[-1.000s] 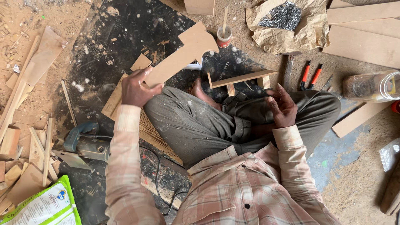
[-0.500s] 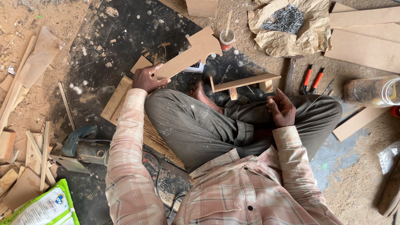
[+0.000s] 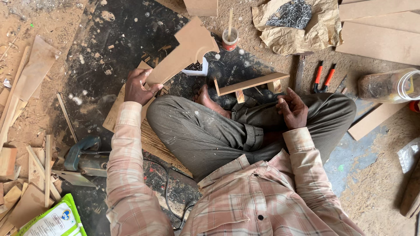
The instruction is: The person assembles small wooden parts by hammering nails into them. They pick up pieces, align them, and use a hammer to drive nails, occasionally applying glue to joints before joining them.
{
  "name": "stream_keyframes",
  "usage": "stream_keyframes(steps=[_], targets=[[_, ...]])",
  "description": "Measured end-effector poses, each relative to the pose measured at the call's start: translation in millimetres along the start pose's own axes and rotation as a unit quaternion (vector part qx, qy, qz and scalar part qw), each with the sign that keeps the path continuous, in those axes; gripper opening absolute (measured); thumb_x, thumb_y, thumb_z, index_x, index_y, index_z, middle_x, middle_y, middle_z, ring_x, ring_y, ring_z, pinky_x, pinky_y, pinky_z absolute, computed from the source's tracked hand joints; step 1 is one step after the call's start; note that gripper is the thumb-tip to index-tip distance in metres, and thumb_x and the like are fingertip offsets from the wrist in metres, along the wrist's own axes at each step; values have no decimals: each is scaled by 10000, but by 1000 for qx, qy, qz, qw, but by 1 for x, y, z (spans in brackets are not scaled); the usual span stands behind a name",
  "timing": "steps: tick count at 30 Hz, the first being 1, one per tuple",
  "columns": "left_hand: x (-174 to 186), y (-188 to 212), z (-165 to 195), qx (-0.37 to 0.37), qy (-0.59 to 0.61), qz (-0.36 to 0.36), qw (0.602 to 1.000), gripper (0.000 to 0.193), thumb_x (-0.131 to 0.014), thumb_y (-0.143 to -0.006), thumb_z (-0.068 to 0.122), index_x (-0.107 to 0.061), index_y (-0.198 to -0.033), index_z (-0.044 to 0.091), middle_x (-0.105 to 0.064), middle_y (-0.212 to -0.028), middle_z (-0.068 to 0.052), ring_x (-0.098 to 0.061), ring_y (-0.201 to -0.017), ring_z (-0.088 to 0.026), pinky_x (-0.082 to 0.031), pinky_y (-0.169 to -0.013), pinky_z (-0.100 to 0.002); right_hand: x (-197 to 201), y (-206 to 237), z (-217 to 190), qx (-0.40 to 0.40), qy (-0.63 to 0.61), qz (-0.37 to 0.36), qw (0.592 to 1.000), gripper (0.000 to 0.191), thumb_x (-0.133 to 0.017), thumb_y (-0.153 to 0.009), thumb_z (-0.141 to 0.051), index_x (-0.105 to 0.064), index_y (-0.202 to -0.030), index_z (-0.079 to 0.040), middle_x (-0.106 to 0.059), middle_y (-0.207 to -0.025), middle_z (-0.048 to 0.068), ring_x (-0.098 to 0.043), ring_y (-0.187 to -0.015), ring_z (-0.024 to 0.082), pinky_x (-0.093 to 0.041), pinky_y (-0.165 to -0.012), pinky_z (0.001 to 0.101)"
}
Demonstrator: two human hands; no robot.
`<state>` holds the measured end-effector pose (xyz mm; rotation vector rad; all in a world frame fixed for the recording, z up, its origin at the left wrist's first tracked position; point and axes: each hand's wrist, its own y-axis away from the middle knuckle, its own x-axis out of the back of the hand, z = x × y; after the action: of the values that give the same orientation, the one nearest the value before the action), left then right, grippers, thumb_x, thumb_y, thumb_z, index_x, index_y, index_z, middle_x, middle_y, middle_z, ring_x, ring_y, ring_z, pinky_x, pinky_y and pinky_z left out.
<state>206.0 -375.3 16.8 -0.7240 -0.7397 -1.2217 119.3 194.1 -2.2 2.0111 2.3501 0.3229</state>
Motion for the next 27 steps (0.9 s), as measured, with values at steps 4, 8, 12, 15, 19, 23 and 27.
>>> stream_keyframes(steps=[4, 8, 12, 15, 19, 23, 27], targets=[[-3, 0, -1, 5, -30, 10, 999, 705, -959, -736, 335, -713, -1277, -43, -654, -1209, -128, -569, -1187, -305, -501, -1030, -438, -1, 0, 1, 8, 9, -4, 1000, 532, -691, -1028, -126, -520, -1507, 32, -732, -1150, 119, -686, -875, 113, -557, -680, 233], [2, -4, 14, -13, -27, 28, 999, 673, -939, -760, 295, -702, -1283, -57, -648, -1217, -136, -572, -1169, -311, -510, -1018, -435, -1, -1, 2, 11, 4, 1, 1000, 518, -689, -1035, -122, -525, -1503, 24, -732, -1146, 115, -688, -874, 115, -560, -675, 235], [29, -3, 52, 2, 31, 44, 999, 628, -899, -805, 232, -682, -1317, -60, -631, -1243, -146, -577, -1163, -284, -527, -1001, -408, -2, 0, -3, 5, -24, 13, 1000, 506, -689, -1034, -101, -532, -1499, 19, -716, -1154, 109, -694, -883, 119, -557, -671, 237], [43, -1, 93, -34, 1, 48, 998, 631, -905, -798, 213, -681, -1319, -62, -636, -1246, -146, -576, -1159, -275, -532, -1007, -421, -5, -1, -11, 37, -33, 50, 998, 599, -738, -990, -98, -494, -1526, 9, -680, -1250, 126, -674, -944, 131, -582, -684, 252], [25, -6, 147, -54, -31, -6, 998, 641, -879, -846, 230, -638, -1352, -81, -611, -1285, -180, -550, -1178, -313, -532, -962, -416, -2, -18, -23, 222, 290, 60, 929, 830, -867, -897, -187, -429, -1584, -32, -602, -1383, 204, -682, -1137, 314, -653, -853, 362], [-12, -27, 180, -62, -130, -108, 984, 618, -840, -866, 268, -629, -1344, -64, -606, -1249, -160, -545, -1155, -313, -520, -994, -442, -5, -47, -20, 274, 408, 18, 871, 1057, -895, -847, -354, -275, -1657, -75, -516, -1486, 238, -627, -1258, 430, -582, -1012, 456], [-54, -59, 198, -62, -193, -132, 970, 643, -836, -793, 239, -625, -1305, -89, -583, -1244, -206, -536, -1161, -330, -488, -1001, -444, -4, -54, -7, 146, 387, -42, 910, 988, -816, -924, -389, -241, -1683, -127, -550, -1498, 237, -702, -1194, 355, -594, -937, 456]])
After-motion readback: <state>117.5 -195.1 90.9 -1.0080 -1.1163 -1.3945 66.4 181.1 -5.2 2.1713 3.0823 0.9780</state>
